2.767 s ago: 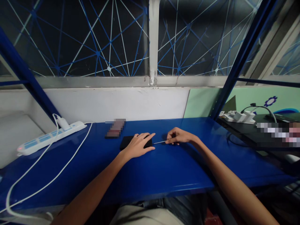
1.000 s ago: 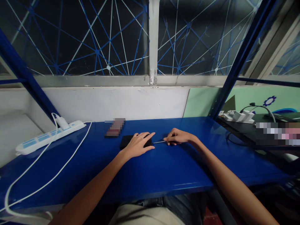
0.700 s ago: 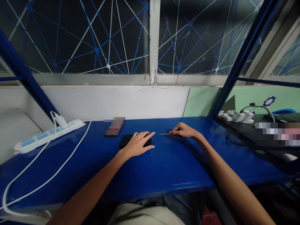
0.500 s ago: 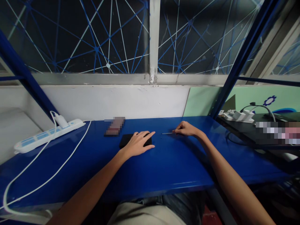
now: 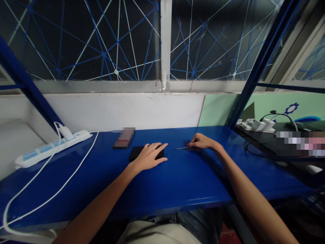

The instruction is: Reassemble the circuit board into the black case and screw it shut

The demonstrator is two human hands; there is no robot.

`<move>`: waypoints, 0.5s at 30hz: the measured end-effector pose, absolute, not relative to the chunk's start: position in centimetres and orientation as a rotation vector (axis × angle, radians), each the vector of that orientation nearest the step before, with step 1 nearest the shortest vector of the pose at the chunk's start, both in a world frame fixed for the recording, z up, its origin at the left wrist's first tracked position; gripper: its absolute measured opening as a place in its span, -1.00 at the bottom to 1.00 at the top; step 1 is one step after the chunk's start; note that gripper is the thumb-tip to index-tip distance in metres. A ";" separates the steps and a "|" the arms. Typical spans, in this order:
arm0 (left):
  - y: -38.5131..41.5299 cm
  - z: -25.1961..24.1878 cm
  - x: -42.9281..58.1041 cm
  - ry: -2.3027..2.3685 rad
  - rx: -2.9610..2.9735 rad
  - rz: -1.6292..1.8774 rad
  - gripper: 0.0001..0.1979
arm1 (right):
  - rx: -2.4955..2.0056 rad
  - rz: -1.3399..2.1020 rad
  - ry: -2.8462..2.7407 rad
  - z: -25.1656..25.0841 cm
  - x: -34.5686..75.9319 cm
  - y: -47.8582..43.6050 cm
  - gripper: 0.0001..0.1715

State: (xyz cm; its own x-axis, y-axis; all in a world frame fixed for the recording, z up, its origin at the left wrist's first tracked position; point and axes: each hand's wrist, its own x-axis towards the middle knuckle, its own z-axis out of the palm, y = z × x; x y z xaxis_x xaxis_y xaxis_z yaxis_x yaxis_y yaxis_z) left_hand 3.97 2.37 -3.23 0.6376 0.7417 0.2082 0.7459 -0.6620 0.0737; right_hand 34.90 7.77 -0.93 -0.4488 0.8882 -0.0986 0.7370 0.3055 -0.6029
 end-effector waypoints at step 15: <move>1.6 -3.0 5.4 -1.221 -2.836 -0.673 -0.64 | -1.234 1.116 -2.308 0.2 32.9 6.0 -0.59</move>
State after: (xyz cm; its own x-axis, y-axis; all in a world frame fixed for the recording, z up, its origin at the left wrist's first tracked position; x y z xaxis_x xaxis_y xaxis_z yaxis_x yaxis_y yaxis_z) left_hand 5.36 1.64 -3.00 0.6106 0.6976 0.3749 0.6897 -0.7011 0.1813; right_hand 32.88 5.96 0.19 -0.5881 0.8031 -0.0960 0.5740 0.3307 -0.7491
